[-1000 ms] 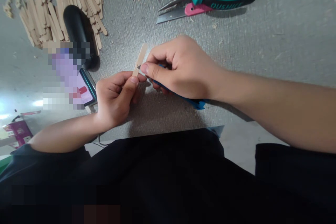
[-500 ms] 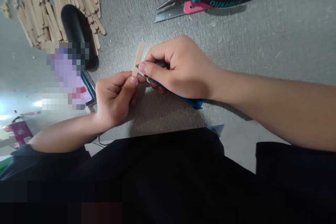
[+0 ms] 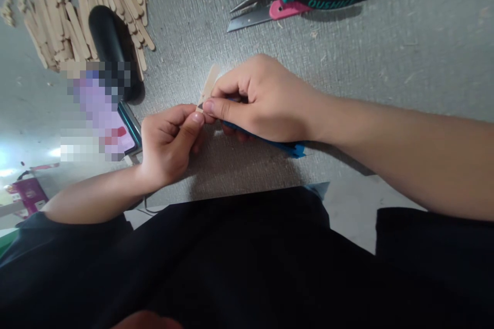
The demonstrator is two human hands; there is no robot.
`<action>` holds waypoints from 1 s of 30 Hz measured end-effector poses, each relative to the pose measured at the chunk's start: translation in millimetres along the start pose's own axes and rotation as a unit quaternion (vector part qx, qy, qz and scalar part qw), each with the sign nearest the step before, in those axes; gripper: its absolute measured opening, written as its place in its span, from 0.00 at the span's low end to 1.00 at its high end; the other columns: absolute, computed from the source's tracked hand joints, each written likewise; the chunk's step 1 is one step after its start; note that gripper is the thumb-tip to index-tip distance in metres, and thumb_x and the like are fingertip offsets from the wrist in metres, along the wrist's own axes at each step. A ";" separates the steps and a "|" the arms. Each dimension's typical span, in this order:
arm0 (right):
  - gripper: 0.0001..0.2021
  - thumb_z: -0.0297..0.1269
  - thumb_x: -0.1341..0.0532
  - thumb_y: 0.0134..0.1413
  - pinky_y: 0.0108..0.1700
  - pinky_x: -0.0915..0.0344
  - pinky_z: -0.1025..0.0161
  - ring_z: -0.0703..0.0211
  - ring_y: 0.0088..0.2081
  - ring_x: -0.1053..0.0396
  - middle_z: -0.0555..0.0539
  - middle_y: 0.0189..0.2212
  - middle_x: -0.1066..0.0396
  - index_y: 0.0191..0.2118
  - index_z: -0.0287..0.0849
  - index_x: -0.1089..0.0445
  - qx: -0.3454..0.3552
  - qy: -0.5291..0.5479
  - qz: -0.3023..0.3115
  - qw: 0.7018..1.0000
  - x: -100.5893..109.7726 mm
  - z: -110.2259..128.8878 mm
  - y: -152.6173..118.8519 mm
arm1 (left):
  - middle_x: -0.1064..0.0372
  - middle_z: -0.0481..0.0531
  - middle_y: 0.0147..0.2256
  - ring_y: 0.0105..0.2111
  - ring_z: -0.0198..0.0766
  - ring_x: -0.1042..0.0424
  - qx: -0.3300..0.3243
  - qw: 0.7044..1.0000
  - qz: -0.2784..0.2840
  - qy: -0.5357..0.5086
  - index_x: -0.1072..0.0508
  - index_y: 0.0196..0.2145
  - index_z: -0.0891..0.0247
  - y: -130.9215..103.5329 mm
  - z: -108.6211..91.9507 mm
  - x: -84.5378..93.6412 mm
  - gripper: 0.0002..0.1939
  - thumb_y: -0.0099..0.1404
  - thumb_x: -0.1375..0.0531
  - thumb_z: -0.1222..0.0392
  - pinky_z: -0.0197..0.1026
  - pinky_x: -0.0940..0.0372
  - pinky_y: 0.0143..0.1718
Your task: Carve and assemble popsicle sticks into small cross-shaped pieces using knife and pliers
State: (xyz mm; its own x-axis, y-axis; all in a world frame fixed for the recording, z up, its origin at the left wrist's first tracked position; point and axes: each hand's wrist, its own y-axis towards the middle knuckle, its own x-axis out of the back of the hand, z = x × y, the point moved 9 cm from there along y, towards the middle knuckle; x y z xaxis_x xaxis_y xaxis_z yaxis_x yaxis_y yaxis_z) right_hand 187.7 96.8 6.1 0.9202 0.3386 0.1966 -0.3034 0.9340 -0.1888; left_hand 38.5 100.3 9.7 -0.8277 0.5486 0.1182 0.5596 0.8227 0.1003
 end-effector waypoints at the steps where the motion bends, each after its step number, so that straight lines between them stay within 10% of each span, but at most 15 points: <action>1: 0.14 0.41 0.28 0.74 0.28 0.39 0.59 0.62 0.24 0.31 0.53 0.24 0.23 0.32 0.48 0.18 0.005 0.005 0.000 1.000 -0.1 1.0 -0.1 | 0.33 0.43 0.20 0.18 0.26 0.39 -0.012 1.000 0.001 -0.009 0.15 0.39 0.64 0.0 -1.6 0.3 0.19 0.83 0.33 0.46 0.32 0.46 0.19; 8: 0.24 0.49 0.27 0.76 0.27 0.35 0.63 0.68 0.22 0.28 0.53 0.24 0.23 0.27 0.46 0.26 0.071 0.049 -0.070 0.994 9.9 16.7 -4.2 | 0.35 0.41 0.20 0.17 0.25 0.41 -0.001 1.000 -0.010 -0.022 0.14 0.42 0.65 -1.6 -0.4 1.5 0.17 0.85 0.35 0.50 0.31 0.50 0.18; 14: 0.16 0.32 0.34 0.77 0.30 0.37 0.60 0.65 0.24 0.28 0.54 0.23 0.23 0.32 0.46 0.18 0.059 -0.005 -0.051 0.997 6.6 13.6 -4.4 | 0.35 0.42 0.20 0.18 0.26 0.41 -0.023 1.000 -0.004 0.001 0.15 0.41 0.63 0.8 -6.1 0.0 0.18 0.84 0.34 0.48 0.33 0.46 0.19; 30: 0.19 0.30 0.34 0.76 0.29 0.35 0.60 0.64 0.23 0.27 0.53 0.23 0.23 0.28 0.46 0.23 0.052 -0.005 -0.102 0.993 11.3 11.1 -7.7 | 0.33 0.43 0.20 0.17 0.28 0.38 0.015 1.000 -0.009 -0.008 0.14 0.42 0.62 -0.4 0.3 1.6 0.18 0.84 0.34 0.47 0.35 0.43 0.19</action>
State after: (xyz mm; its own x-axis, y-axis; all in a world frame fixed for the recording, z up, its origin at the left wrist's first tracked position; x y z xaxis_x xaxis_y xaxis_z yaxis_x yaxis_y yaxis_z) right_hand 197.7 94.8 20.5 0.9630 0.1408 0.2299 -0.1343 0.9900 -0.0439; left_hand 36.9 100.9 9.6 -0.8385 0.5355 0.1010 0.5430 0.8366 0.0722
